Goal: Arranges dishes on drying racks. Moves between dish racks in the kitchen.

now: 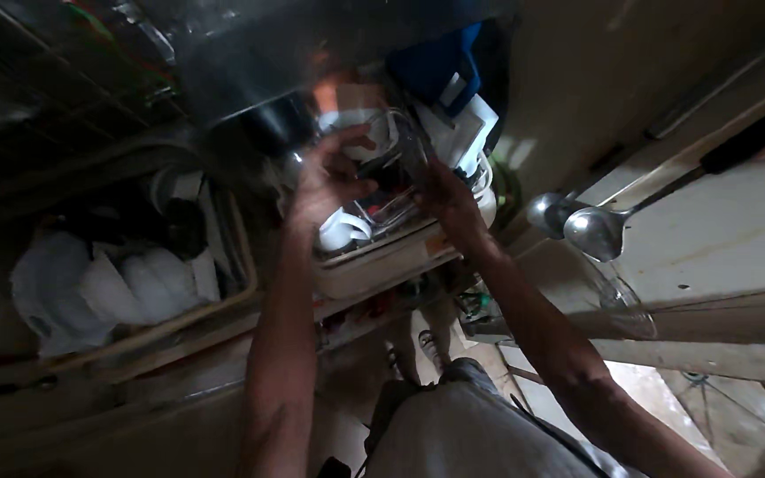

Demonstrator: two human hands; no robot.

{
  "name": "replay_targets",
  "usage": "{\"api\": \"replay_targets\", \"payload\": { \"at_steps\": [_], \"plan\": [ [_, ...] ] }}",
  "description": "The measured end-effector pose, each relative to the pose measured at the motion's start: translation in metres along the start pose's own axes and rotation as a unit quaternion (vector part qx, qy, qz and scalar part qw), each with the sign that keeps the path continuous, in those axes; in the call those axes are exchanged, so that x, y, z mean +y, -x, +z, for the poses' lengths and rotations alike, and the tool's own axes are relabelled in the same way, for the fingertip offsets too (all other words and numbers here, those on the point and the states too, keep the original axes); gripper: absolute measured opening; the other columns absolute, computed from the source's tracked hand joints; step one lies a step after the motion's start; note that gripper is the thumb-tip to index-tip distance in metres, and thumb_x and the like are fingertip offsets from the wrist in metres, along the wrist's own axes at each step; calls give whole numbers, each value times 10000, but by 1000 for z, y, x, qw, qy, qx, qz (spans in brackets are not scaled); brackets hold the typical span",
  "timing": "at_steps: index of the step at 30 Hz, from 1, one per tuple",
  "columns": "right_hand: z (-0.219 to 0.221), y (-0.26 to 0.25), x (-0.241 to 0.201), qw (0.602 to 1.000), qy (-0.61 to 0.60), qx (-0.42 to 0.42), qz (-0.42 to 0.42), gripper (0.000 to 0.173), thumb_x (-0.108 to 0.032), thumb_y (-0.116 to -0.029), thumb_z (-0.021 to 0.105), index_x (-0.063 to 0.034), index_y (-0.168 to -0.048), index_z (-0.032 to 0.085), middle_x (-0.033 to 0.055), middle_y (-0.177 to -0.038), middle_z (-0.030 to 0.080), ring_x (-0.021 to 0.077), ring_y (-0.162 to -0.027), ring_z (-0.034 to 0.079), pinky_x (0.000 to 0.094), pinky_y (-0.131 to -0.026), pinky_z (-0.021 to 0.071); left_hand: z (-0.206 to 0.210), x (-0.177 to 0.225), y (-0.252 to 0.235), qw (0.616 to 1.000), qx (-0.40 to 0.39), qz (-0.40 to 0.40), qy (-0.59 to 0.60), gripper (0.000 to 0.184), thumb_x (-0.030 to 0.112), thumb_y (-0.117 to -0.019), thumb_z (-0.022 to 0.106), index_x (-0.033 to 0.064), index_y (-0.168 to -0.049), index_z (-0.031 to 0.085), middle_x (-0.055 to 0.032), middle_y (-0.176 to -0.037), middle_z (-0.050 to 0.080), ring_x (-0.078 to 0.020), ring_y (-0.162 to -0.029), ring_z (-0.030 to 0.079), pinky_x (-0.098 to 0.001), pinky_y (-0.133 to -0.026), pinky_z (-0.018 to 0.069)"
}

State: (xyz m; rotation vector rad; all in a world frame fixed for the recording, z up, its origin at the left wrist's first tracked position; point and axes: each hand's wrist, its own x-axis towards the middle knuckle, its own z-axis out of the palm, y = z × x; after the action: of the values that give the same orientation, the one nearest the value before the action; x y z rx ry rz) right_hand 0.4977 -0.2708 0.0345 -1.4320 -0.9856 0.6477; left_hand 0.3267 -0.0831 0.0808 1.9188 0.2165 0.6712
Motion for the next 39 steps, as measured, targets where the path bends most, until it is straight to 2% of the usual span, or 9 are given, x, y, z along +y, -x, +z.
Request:
{"api": "replay_targets", "payload": {
  "at_steps": [4,9,14,17,19,22,27,34,39],
  "plan": [
    [5,-2,9,1000,-7,5,-8,627,-73,-989,630,-22,-1559,372,144,-1325,652,166,-1163,658,332,-1002,555,0,-12,-1,1000,-8,-9,12,765,-1,-745,795,98,-1451,519,-35,-1289,655,-67,-770,601,-243,-684,527],
    [9,-5,14,1000,-6,11,12,590,-99,-992,631,-49,-1543,425,132,-1422,601,163,-1236,626,338,-1045,535,0,-32,-3,1000,-7,-19,8,757,-16,-739,815,83,-1436,536,-31,-1294,656,-55,-746,598,-234,-658,524],
    [12,-3,13,999,0,21,41,569,-83,-978,657,-38,-1511,462,146,-1371,631,174,-1193,653,349,-1017,551,-3,-44,-6,994,-17,-51,100,718,-47,-776,744,48,-1450,516,-70,-1278,662,-147,-1016,656,-285,-832,569],
    [12,1,12,998,20,25,52,560,-115,-984,667,-35,-1502,471,152,-1376,626,177,-1185,660,346,-1012,561,-9,-45,-12,995,-47,-67,60,709,7,-773,789,86,-1436,548,-41,-1258,668,-68,-814,625,-231,-704,544],
    [11,1,16,996,70,27,45,520,-150,-986,661,-45,-1472,509,149,-1328,651,181,-1134,679,356,-970,581,-12,-38,-16,994,-62,-88,1,718,38,-754,830,114,-1424,583,-40,-1138,686,-71,-731,610,-245,-676,545],
    [12,3,20,984,175,29,18,482,-176,-978,669,-46,-1428,557,173,-1331,637,238,-1139,672,420,-974,574,-20,-36,-18,991,-89,-74,-63,672,105,-772,840,102,-1404,611,-83,-1447,559,-141,-1021,661,-296,-833,590],
    [27,9,22,962,260,69,-47,541,-188,-967,680,-24,-1457,521,207,-1403,588,307,-1257,610,471,-1045,520,-22,-40,-8,981,-50,-71,-172,616,165,-801,834,106,-1384,644,-153,-1523,484,-238,-1418,453,-393,-1142,432],
    [27,0,25,964,250,53,-78,502,-145,-968,672,-46,-1446,554,186,-1456,558,273,-1288,595,417,-1054,523,-6,-31,19,973,68,-37,-218,512,156,-862,770,88,-1356,655,-123,-1478,548,-210,-1398,489,-394,-1160,425],
    [13,25,13,969,231,28,-85,474,-226,-1020,615,-76,-1464,544,118,-1554,485,227,-1408,498,425,-1145,455,3,-13,52,913,365,83,-164,330,124,-992,662,-43,-1276,641,-127,-1155,712,-162,-1017,700,-341,-893,604]
  ]
}}
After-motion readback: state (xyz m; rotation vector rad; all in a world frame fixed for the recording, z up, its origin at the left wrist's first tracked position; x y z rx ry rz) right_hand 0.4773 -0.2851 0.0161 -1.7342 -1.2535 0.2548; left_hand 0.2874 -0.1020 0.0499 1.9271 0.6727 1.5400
